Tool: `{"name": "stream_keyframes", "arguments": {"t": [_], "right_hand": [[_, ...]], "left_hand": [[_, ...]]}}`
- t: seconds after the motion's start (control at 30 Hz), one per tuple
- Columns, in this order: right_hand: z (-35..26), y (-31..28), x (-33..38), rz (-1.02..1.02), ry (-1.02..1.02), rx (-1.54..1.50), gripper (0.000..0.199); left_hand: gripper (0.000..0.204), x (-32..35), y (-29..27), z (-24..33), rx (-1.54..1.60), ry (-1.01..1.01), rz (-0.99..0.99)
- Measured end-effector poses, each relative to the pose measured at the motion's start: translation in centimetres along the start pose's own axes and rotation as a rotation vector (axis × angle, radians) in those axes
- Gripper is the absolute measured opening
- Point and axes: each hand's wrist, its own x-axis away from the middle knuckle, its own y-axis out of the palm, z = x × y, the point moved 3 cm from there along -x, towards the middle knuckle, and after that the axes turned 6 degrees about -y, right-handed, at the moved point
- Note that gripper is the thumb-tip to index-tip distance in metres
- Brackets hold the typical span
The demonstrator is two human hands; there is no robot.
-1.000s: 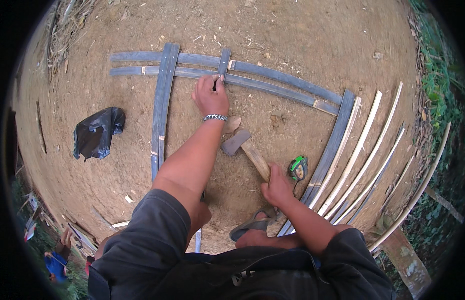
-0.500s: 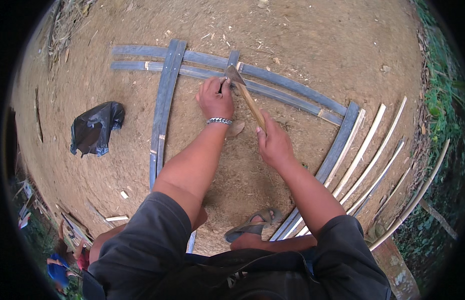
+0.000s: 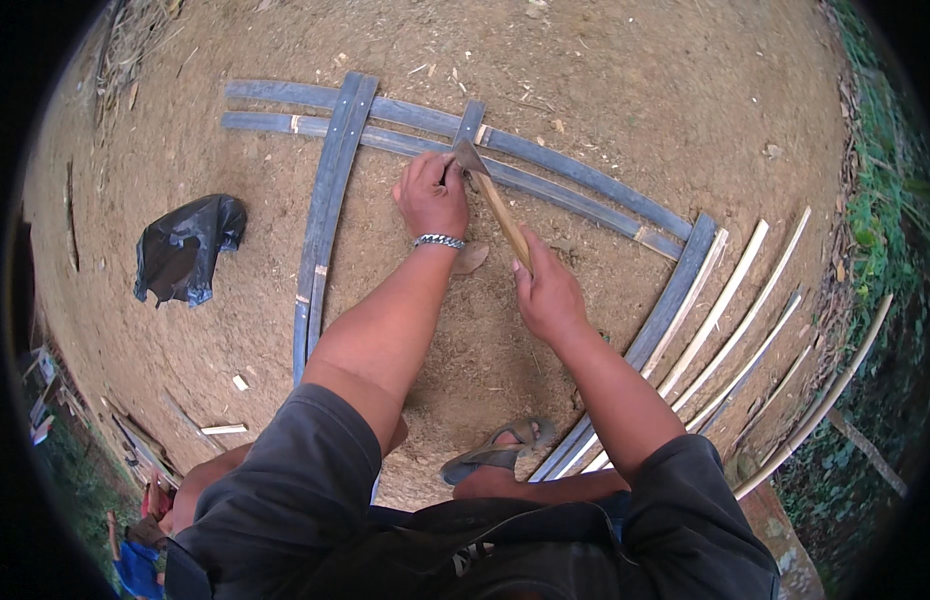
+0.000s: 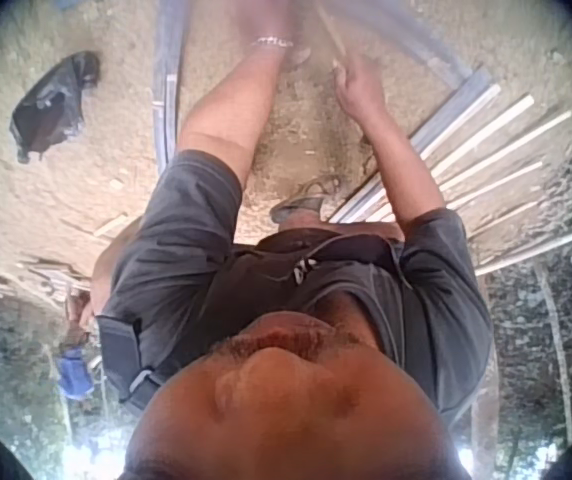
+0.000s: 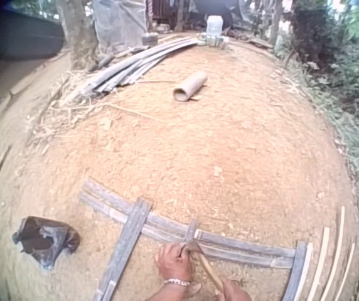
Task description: The person assembles a wooden frame structure on the ground using a hammer and nails. They measure the wooden planks with a tape measure, position the pieces, and hammer nails to secure the joints. The person repeatedly measures and adjusts the frame components to ensure proper alignment.
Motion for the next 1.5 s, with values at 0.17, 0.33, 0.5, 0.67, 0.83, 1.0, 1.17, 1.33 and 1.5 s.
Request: {"name": "stream_keyframes", "arguments": {"t": [0.17,0.33,0.5,0.67,0.83,1.0,1.17,1.33,1.5], "right_hand": [[-0.6,-0.9,-0.9,0.022,-0.055,0.042,0.055],[0.0,-1.5,-1.7,-0.008,-0.015,0.115,0.053],[-0.2,-1.5,-1.3,0.002,-0.080,0.104,0.051],[-0.2,-1.8,-1.2,0.018,-0.093,0.066,0.051],[0.0,-1.8,-1.6,-0.006,-0.095,0.089,0.051],[-0.4,-2.2,-1.8,0.018,-0.062,0.034,0.051],[0.0,-2.0,-1.8,0.003,-0.100,0.090,0.051],[-0.8,-2.6,-1.8,0.031,-0.076,0.005,0.051],[0.0,-2.2,-1.7,-0.006,-0.067,0.088,0.051]], "left_hand": [[0.013,0.0,0.2,0.1,-0.010,0.047,0.036],[0.013,0.0,0.2,0.1,-0.021,0.021,0.013],[0.014,0.0,0.2,-0.1,-0.028,0.039,0.021],[0.015,0.1,0.3,0.0,-0.027,0.037,0.031],[0.013,0.0,0.2,0.1,-0.034,0.031,0.014],[0.011,-0.1,0.2,0.1,-0.018,0.006,-0.008],[0.010,-0.2,0.4,-0.1,-0.040,0.038,0.018],[0.012,-0.1,0.4,-0.1,-0.021,-0.003,-0.016],[0.012,-0.1,0.3,0.2,-0.046,0.010,-0.025]]}}
